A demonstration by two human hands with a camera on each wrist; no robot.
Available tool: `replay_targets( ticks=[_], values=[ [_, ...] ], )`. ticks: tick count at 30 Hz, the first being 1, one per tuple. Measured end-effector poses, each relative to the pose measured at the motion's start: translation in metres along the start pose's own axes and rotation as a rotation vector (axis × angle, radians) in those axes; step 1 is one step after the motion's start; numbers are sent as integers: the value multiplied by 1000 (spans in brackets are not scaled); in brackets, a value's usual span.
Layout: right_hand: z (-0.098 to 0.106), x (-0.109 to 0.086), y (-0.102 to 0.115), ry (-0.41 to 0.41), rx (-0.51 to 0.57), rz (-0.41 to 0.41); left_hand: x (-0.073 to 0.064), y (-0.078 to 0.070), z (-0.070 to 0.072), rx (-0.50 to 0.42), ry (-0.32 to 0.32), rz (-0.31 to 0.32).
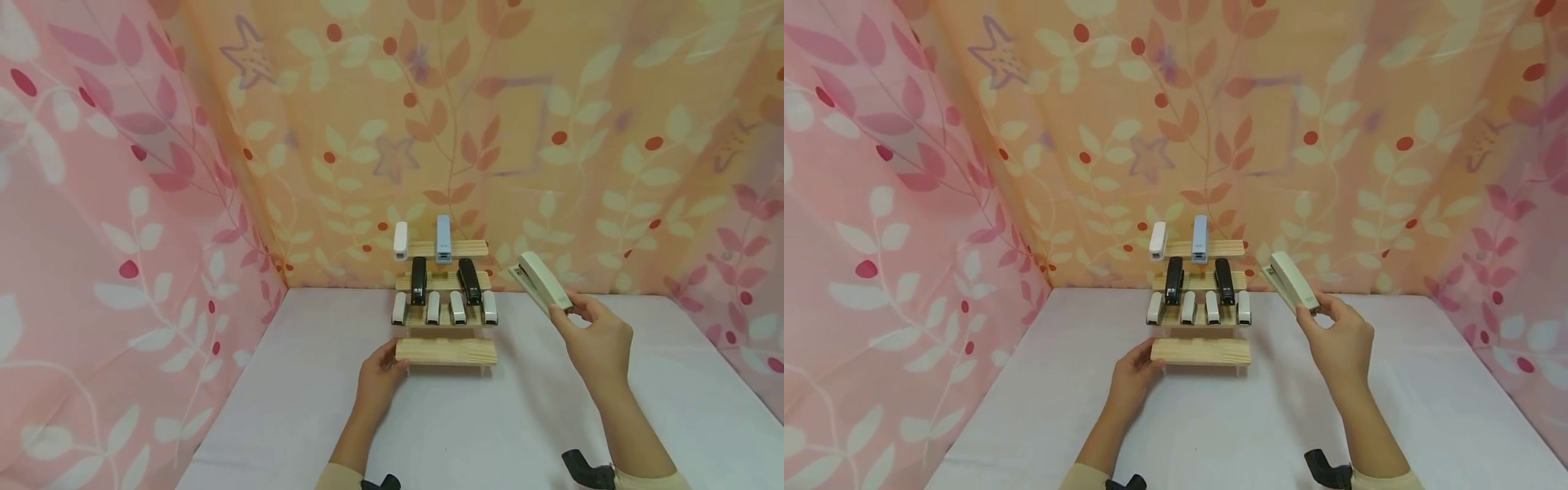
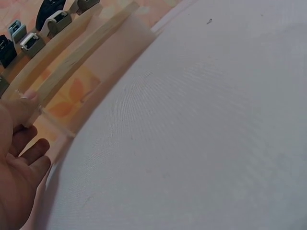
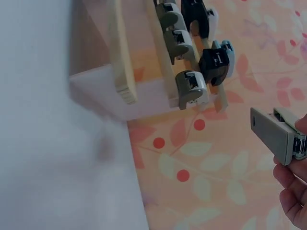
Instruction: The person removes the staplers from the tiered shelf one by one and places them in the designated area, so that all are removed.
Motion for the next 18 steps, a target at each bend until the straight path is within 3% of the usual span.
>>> replay_targets(
  ticks=[8,15,18],
  values=[
    [7,-17,-14,10,-14,-33,3,3,0,14,7,-8],
    [2,-26,-34,44,-36,-98,4,6,1,-42,19,-26],
    [-2,-27,-40,54,-35,-88,3,8,2,-60,16,-33]
  ],
)
Point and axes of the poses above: each hand's wrist, its own x-axis towards the middle knuckle, its own z-axis out of the back of the hand, y = z × x, the point moved 7 cm from there along x, towards the middle knuckle, and after that the axes turned 8 degrees about z, right-handed, at the moved point
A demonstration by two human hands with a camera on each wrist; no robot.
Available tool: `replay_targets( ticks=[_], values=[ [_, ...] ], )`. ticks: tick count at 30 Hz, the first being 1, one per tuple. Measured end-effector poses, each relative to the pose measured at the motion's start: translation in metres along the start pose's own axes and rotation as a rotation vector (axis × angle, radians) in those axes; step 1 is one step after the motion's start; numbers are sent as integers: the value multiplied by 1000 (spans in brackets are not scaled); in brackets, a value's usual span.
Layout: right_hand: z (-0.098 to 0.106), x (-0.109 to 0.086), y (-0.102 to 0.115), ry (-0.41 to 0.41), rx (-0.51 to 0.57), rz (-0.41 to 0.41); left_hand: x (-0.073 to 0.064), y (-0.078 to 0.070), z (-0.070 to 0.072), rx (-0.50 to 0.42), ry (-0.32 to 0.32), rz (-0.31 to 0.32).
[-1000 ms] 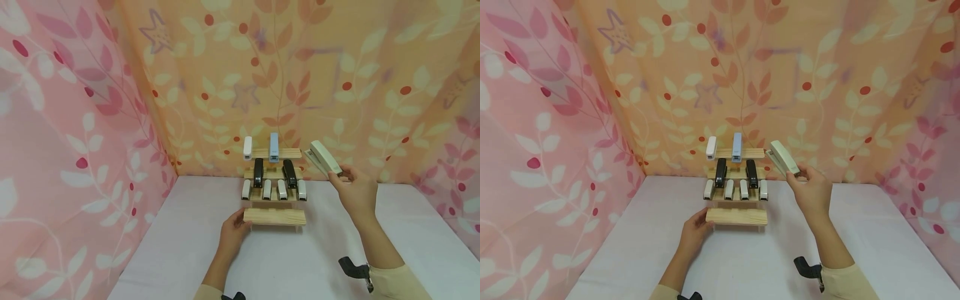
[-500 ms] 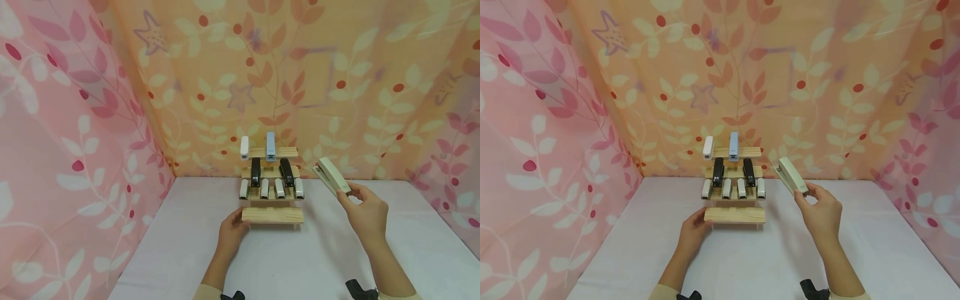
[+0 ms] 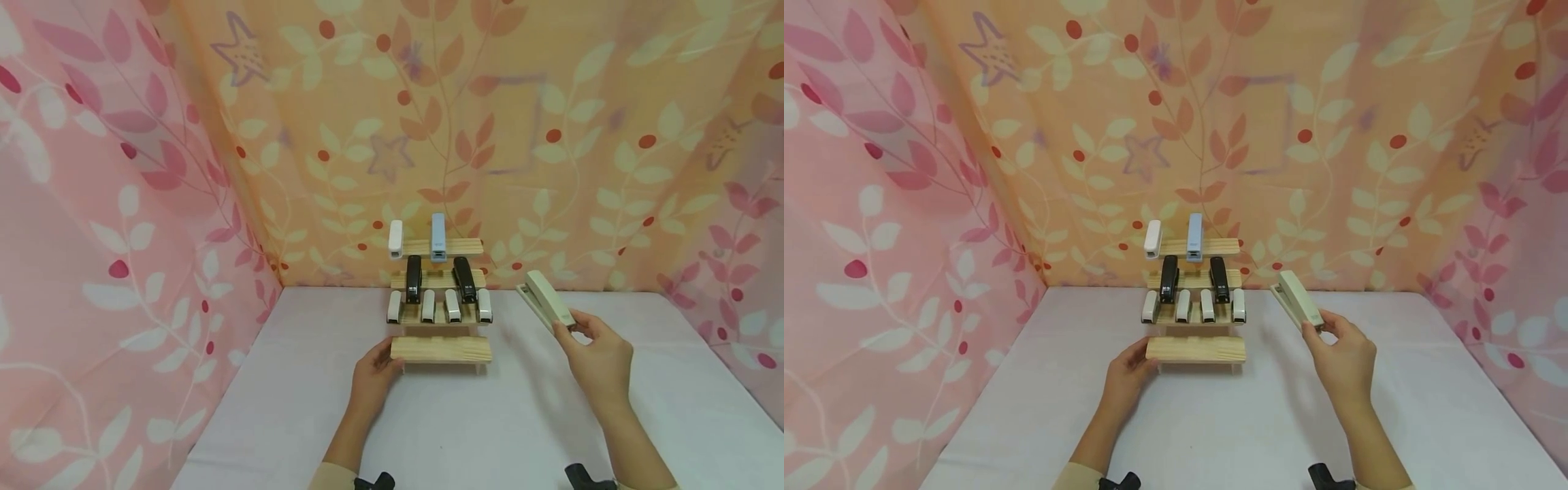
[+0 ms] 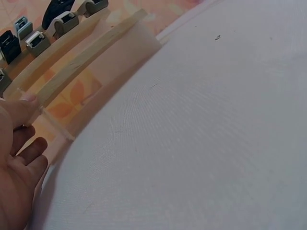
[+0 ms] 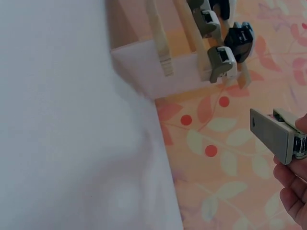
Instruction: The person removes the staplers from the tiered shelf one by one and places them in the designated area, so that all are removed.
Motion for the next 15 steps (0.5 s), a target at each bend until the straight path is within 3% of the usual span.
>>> replay_targets(
  ticks=[4,11,15],
  values=[
    [-5,0,-7,4,-19,33,0,2,0,6,4,11],
    [-18,-3,-27,77,-59,11,-2,1,1,41,4,19],
    [-26,-4,-38,123,-76,-11,-2,0,0,16,9,15]
  ],
)
Point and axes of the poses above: each hand's wrist, its own x-axis towards the middle knuckle, its own z-axis out of the back of the hand, y = z × x, the point moved 7 cm from there along x, towards the middle knuckle, and after that the axes turned 8 degrees about z, right-handed, at the moved point
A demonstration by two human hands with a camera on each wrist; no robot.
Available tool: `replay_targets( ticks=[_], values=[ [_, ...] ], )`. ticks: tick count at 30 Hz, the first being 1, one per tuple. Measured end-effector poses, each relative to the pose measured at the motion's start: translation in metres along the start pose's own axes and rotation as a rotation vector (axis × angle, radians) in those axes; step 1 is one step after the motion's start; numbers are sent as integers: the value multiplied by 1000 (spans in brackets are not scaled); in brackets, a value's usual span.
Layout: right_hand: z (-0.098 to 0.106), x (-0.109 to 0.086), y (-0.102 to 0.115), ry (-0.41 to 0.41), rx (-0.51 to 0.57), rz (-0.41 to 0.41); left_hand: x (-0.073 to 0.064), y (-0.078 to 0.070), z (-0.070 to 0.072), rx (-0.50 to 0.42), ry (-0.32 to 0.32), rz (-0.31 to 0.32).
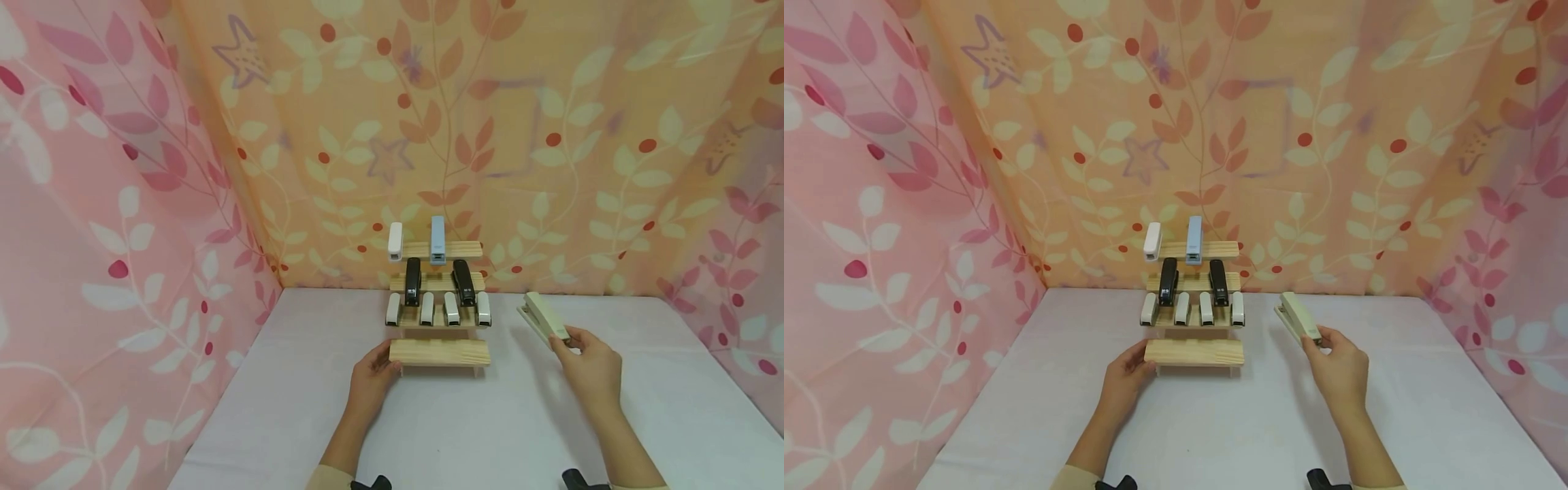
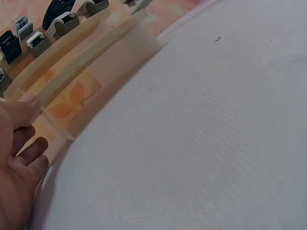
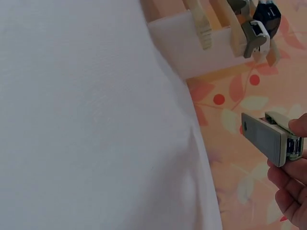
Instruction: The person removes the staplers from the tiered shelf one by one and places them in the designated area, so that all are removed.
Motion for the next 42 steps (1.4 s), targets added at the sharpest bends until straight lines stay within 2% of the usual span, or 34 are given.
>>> replay_targets(
  ticks=[10,21,28,36,42],
  values=[
    [-19,-5,-19,82,-47,-45,1,2,-1,-29,1,9],
    [-27,-10,-27,107,-27,-72,1,1,-1,-17,11,-5],
    [-37,-11,-28,172,-15,-112,1,-2,0,2,-6,9],
    [-45,-13,-26,187,-17,-113,1,-2,0,23,-20,34],
    [-54,-17,-29,245,-27,-124,1,0,1,23,-28,50]
  ],
)
Point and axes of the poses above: each hand's wrist, its own x-axis towards the middle knuckle, its own z-axis out of the back of the hand, y = z × x, the point moved 7 cm from there along x, towards the middle knuckle, and after that the axes turned 8 degrees about z, right-handed, at the moved point
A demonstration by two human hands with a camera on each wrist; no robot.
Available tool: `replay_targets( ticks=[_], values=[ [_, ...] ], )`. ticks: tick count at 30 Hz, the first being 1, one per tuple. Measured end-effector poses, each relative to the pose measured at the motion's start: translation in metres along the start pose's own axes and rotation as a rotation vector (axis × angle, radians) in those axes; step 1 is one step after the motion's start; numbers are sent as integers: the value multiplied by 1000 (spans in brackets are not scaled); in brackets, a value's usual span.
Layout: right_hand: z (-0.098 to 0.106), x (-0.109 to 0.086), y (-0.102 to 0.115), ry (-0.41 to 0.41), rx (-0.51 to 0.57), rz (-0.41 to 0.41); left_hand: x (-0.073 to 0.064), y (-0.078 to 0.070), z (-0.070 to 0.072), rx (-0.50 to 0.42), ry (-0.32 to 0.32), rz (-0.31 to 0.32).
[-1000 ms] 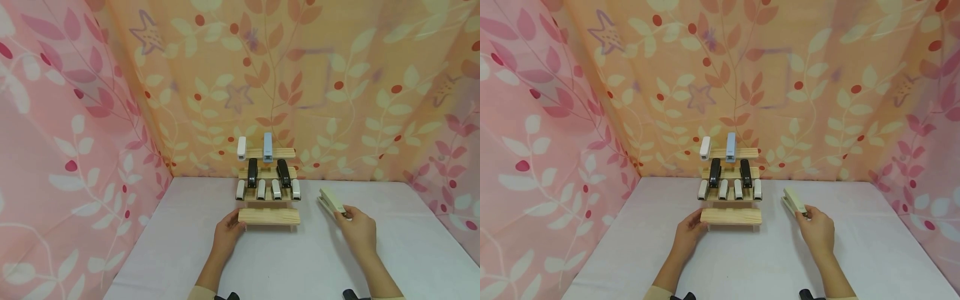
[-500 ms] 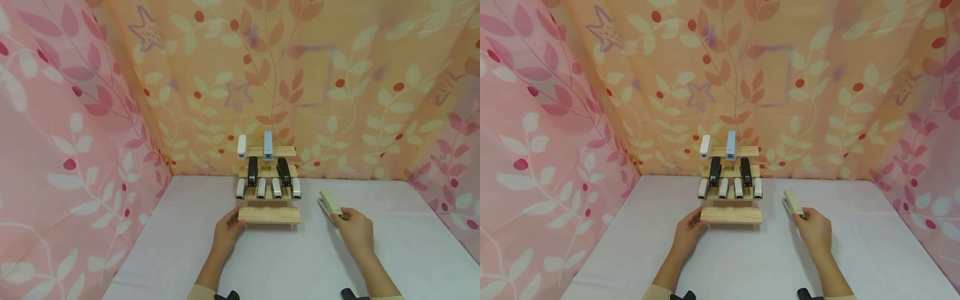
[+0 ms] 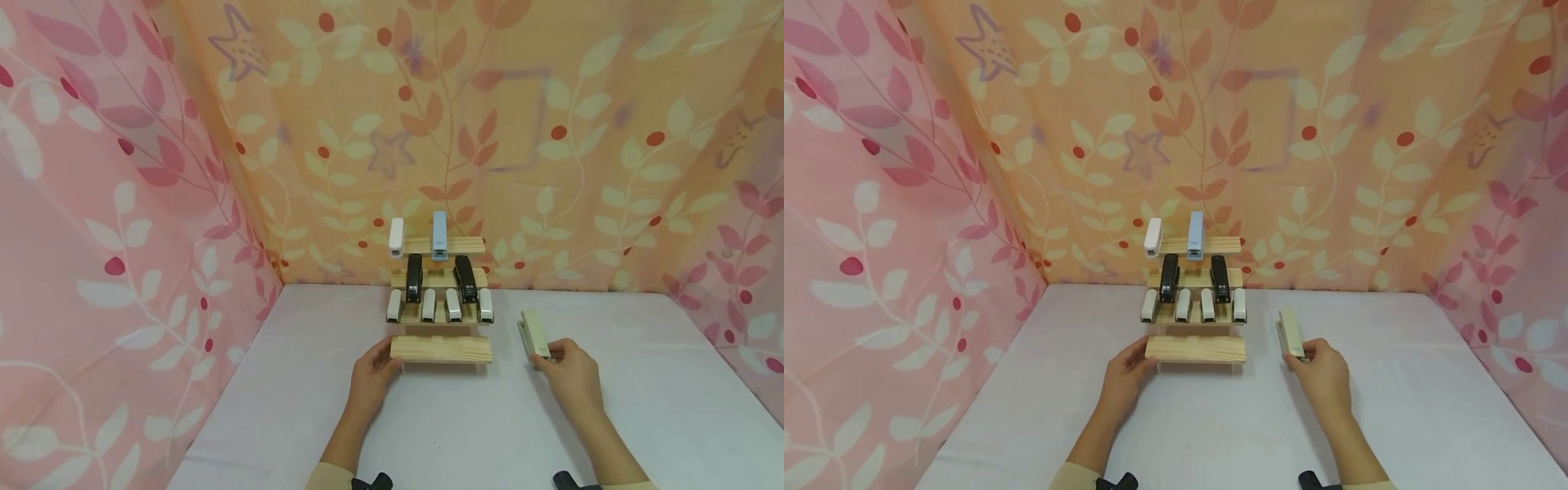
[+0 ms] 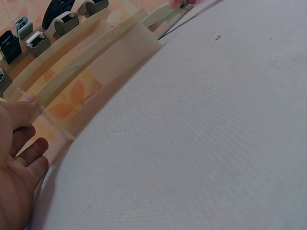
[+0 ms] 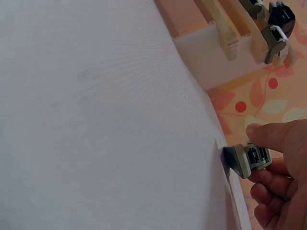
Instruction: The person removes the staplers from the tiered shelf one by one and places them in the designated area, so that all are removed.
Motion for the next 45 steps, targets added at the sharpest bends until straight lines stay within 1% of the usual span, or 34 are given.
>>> replay_targets(
  ticks=[7,9,17,22,24,32,35,41,42,45],
  values=[
    [-5,-1,-1,33,-15,21,-1,-1,-1,3,7,-13],
    [-5,-1,-2,41,-11,27,-1,-1,0,2,5,-9],
    [-8,-1,-3,107,-34,33,0,-1,-1,-9,3,-8],
    [-3,0,0,149,-65,44,-1,-3,-1,-9,2,-28],
    [1,1,2,154,-71,53,-1,-3,0,-11,0,-29],
    [13,1,15,164,-22,70,-2,-2,-1,-22,18,-30],
    [18,2,22,145,-18,93,-1,-1,0,-10,13,-30],
    [29,3,40,49,-41,211,-1,-1,-1,-4,10,-27],
    [30,3,43,34,-42,229,-3,-4,-2,-3,7,-18],
    [33,3,52,4,-39,265,-3,-4,-1,2,5,-12]
  ],
)
Point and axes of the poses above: each hand's wrist, its own x-axis towards the middle knuckle, its own z-axis out of the back of the hand, y = z × x, the point moved 7 cm from there along x, towards the middle knuckle, and after that the axes turned 8 degrees about z, right-handed, at the moved point
